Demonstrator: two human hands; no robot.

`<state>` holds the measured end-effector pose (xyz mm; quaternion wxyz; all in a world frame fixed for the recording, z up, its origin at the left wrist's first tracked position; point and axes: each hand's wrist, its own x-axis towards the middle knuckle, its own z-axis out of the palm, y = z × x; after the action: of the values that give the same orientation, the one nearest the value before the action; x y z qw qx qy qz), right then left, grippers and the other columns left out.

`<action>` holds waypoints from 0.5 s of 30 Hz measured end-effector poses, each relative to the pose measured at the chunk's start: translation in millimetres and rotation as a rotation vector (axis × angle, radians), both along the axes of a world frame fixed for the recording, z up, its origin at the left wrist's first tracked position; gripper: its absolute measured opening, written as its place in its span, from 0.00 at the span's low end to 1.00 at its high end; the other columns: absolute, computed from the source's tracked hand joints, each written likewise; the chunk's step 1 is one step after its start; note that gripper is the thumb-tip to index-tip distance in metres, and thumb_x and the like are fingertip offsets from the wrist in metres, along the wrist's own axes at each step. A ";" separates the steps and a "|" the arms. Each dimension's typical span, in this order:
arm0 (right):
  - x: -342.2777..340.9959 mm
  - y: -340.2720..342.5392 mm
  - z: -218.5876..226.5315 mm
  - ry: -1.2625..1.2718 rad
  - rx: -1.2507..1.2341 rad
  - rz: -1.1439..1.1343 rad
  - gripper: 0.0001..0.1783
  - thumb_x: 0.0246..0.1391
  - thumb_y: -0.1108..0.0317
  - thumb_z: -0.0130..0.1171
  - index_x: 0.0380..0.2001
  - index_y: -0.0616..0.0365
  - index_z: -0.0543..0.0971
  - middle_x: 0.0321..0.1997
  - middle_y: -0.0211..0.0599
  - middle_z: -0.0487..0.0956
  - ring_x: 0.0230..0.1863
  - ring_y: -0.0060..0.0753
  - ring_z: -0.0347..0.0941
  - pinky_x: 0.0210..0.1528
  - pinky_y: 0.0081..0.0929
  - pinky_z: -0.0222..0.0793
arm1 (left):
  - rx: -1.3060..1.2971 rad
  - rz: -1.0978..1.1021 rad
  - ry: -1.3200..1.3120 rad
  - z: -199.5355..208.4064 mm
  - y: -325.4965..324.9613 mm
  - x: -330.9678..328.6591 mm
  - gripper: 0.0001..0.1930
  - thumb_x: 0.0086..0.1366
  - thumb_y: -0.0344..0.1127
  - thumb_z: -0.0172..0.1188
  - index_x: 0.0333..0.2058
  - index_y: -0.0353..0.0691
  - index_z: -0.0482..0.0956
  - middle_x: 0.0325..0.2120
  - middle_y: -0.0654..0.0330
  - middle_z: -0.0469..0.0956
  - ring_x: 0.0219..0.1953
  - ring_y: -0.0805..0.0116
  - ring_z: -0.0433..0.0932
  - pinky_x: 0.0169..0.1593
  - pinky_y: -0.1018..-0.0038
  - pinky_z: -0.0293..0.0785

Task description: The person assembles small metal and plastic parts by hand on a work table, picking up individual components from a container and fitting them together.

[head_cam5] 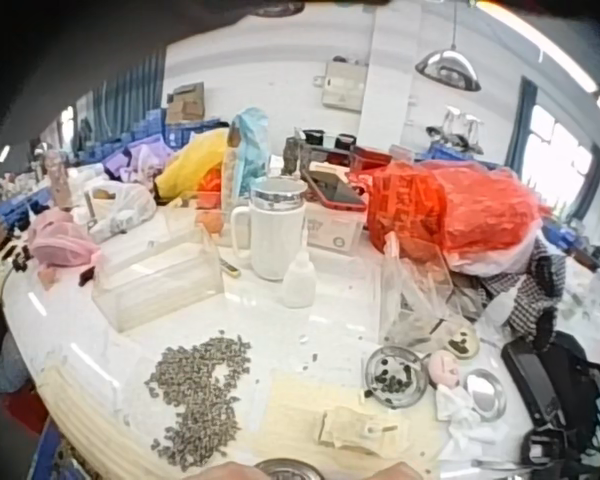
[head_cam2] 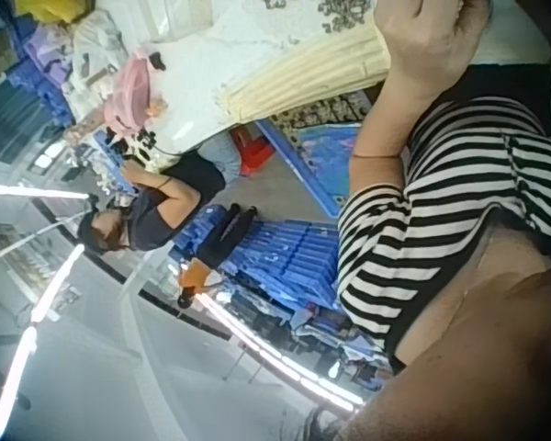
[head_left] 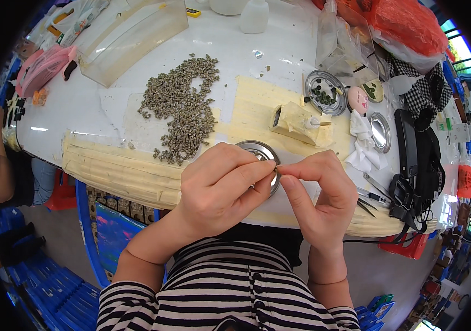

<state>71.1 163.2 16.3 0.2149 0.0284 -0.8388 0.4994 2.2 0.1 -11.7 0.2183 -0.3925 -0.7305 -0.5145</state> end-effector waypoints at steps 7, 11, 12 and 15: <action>0.1 -2.5 4.3 0.203 0.350 -0.017 0.15 0.40 0.76 0.72 0.37 0.56 0.87 0.29 0.30 0.79 0.29 0.31 0.70 0.33 0.25 0.66 | -0.002 0.007 -0.038 0.2 -0.3 -1.2 0.13 0.45 0.22 0.72 0.32 0.36 0.83 0.26 0.59 0.78 0.27 0.64 0.79 0.28 0.73 0.74; 1.7 -1.1 -2.0 0.153 0.282 -0.053 0.16 0.42 0.75 0.71 0.38 0.56 0.87 0.29 0.30 0.78 0.29 0.31 0.69 0.33 0.26 0.66 | 0.014 0.004 -0.077 0.7 -1.0 -0.8 0.12 0.45 0.22 0.71 0.32 0.37 0.84 0.26 0.59 0.78 0.26 0.64 0.79 0.28 0.73 0.74; 1.8 -0.5 -2.5 0.130 0.251 -0.053 0.16 0.42 0.75 0.71 0.38 0.55 0.87 0.29 0.30 0.78 0.29 0.31 0.70 0.33 0.26 0.66 | 0.018 0.003 -0.079 0.6 -1.4 -0.9 0.12 0.46 0.21 0.71 0.32 0.37 0.84 0.26 0.59 0.78 0.26 0.64 0.79 0.28 0.73 0.74; 3.1 -0.9 -3.4 0.109 0.189 -0.039 0.15 0.43 0.76 0.71 0.39 0.56 0.87 0.28 0.30 0.78 0.29 0.31 0.70 0.33 0.26 0.66 | 0.019 0.000 -0.086 1.3 -2.1 -0.9 0.12 0.46 0.21 0.71 0.32 0.37 0.84 0.26 0.60 0.79 0.26 0.65 0.78 0.28 0.73 0.74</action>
<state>74.2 162.3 12.9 0.2663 0.0596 -0.8695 0.4116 1.2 -2.0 -10.4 0.1907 -0.3679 -0.7341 -0.5379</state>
